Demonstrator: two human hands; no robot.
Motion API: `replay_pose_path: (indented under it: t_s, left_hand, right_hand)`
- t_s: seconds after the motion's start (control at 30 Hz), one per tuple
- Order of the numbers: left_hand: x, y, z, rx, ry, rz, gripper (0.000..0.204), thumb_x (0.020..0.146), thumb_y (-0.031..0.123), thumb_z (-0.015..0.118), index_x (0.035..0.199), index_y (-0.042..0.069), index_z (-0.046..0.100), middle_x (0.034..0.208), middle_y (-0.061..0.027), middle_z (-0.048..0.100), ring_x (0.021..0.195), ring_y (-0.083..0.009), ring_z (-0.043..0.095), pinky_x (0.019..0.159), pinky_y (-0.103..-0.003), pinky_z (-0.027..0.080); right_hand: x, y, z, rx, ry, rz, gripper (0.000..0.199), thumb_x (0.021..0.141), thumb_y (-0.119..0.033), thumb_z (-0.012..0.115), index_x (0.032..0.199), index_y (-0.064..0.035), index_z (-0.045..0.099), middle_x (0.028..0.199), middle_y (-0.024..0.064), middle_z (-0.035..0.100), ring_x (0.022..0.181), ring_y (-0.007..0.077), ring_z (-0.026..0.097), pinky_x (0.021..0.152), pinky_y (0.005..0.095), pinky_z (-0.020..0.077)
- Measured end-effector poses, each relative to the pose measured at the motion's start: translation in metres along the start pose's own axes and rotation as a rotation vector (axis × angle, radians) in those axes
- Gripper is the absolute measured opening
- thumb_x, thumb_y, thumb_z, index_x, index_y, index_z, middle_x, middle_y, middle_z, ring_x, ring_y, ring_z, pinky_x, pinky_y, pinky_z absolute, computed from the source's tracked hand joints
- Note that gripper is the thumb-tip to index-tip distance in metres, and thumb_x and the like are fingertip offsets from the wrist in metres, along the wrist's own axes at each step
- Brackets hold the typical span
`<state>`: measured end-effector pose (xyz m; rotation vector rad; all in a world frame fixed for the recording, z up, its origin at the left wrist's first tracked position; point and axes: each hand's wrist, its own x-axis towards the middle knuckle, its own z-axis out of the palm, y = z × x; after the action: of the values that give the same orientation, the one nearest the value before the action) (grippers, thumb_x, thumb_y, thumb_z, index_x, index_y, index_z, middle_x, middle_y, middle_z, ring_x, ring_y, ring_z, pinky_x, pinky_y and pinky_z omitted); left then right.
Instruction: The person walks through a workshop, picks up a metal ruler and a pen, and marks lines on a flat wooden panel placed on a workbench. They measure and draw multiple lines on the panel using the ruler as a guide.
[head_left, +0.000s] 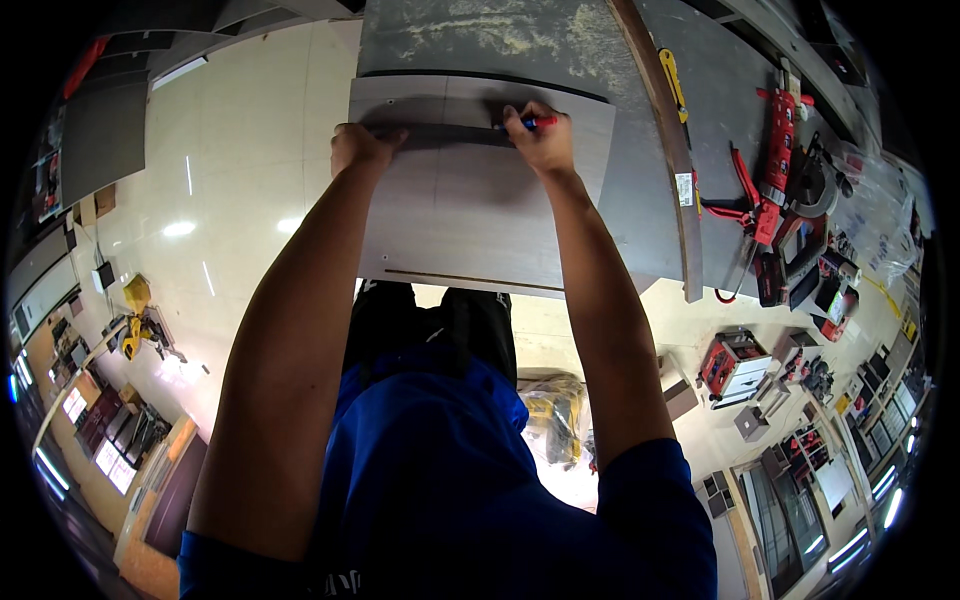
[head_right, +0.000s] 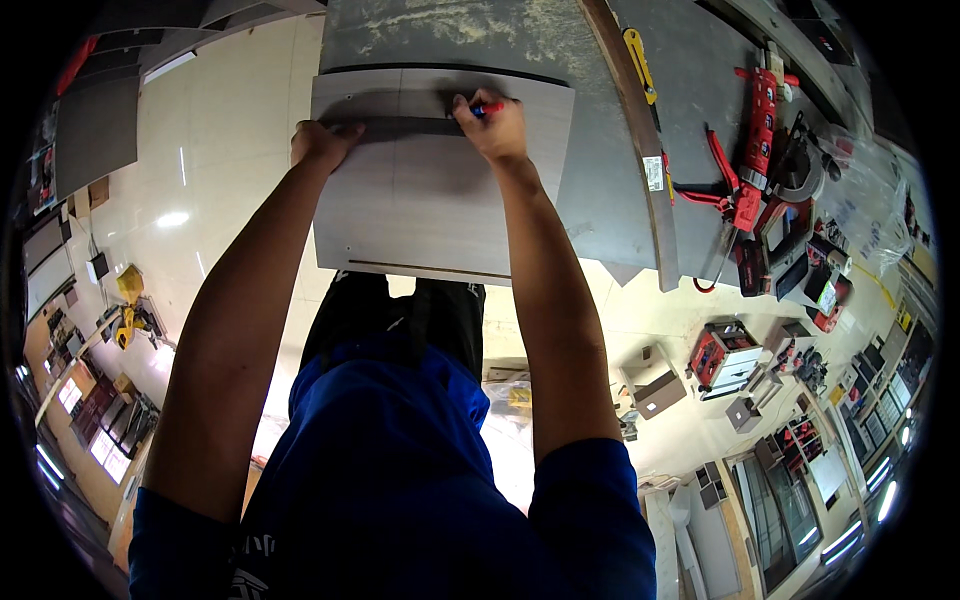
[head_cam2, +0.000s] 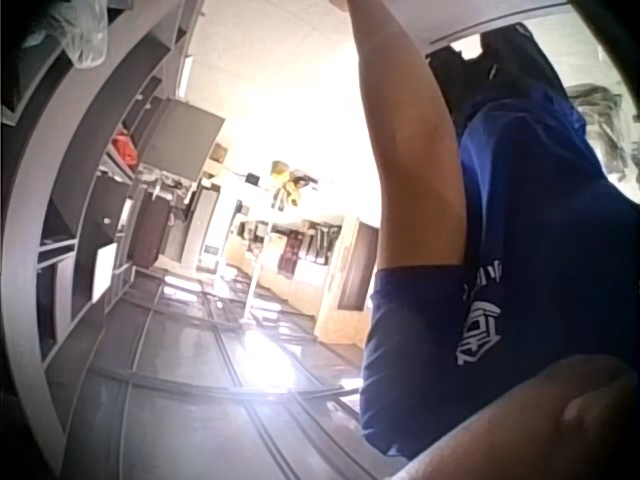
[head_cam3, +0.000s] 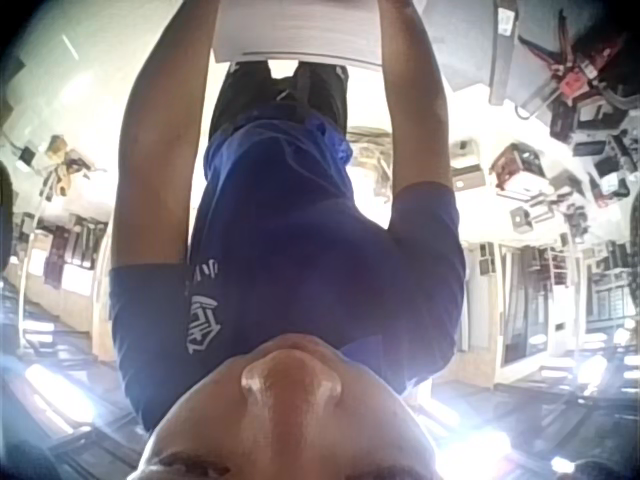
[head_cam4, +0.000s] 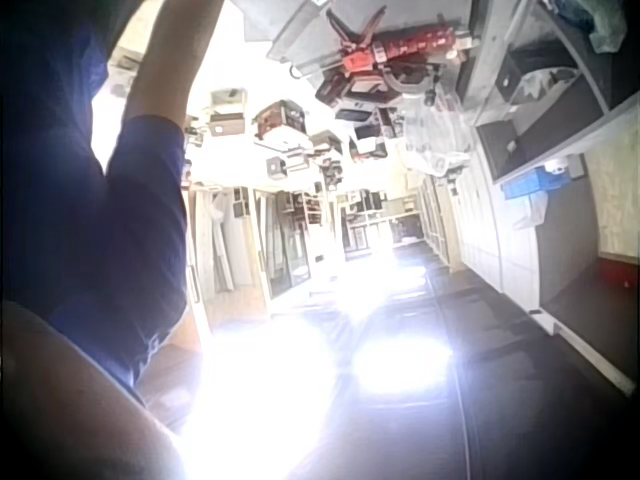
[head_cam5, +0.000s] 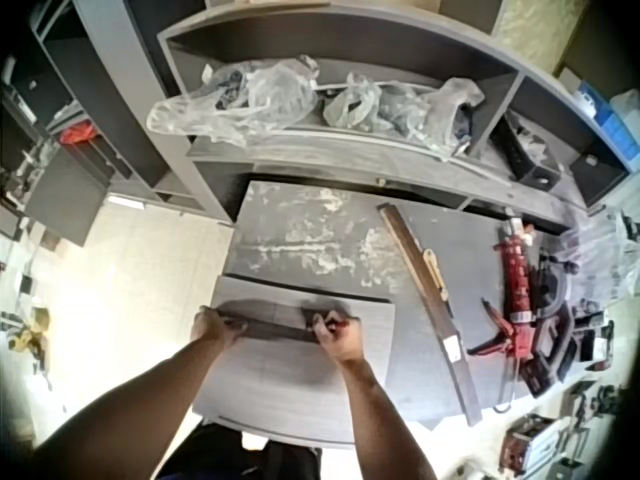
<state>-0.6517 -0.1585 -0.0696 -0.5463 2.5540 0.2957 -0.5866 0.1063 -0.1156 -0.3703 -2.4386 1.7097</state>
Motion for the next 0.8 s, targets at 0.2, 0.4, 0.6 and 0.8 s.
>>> replay_pose_path:
  t_s: [0.2,0.4,0.6,0.8]
  left_hand:
    - [-0.006,0.006,-0.002,0.020,0.006,-0.015,0.099,0.066,0.060,0.084,0.126,-0.010,0.048,0.128,-0.0273,0.060,0.118,-0.0371,0.061,0.099,-0.043,0.051]
    - [0.003,-0.003,0.005,-0.016,0.022,0.015,0.101,0.066,0.060,0.083,0.127,-0.011,0.046,0.128,-0.0278,0.059,0.118,-0.0373,0.061,0.098,-0.043,0.051]
    - [0.009,-0.006,0.005,-0.032,-0.059,0.041,0.103,0.066,0.059,0.084,0.127,-0.013,0.043,0.130,-0.0286,0.057,0.119,-0.0375,0.060,0.099,-0.042,0.051]
    - [0.001,0.004,0.004,-0.031,-0.020,-0.030,0.107,0.065,0.059,0.085,0.129,-0.014,0.040,0.131,-0.0299,0.055,0.118,-0.0381,0.060,0.099,-0.042,0.051]
  right_hand:
    - [0.000,0.004,0.000,0.028,-0.011,0.016,0.031,0.082,-0.024,0.074,0.067,-0.0027,0.059,0.053,0.0105,0.055,0.047,0.0188,0.049,0.051,0.0331,0.0437]
    - [0.001,0.002,0.000,0.174,-0.035,0.082,0.033,0.084,-0.027,0.075,0.067,-0.0026,0.059,0.055,0.0064,0.059,0.050,0.0138,0.052,0.051,0.0300,0.0435]
    - [0.020,-0.033,0.001,0.037,-0.330,0.069,0.033,0.089,-0.022,0.075,0.068,-0.0036,0.057,0.061,0.0032,0.063,0.056,0.0059,0.056,0.052,0.0234,0.0427]
    - [0.028,-0.015,0.014,0.010,-0.380,0.035,0.032,0.089,-0.024,0.074,0.068,-0.0036,0.059,0.060,0.0038,0.064,0.054,0.0078,0.057,0.052,0.0255,0.0448]
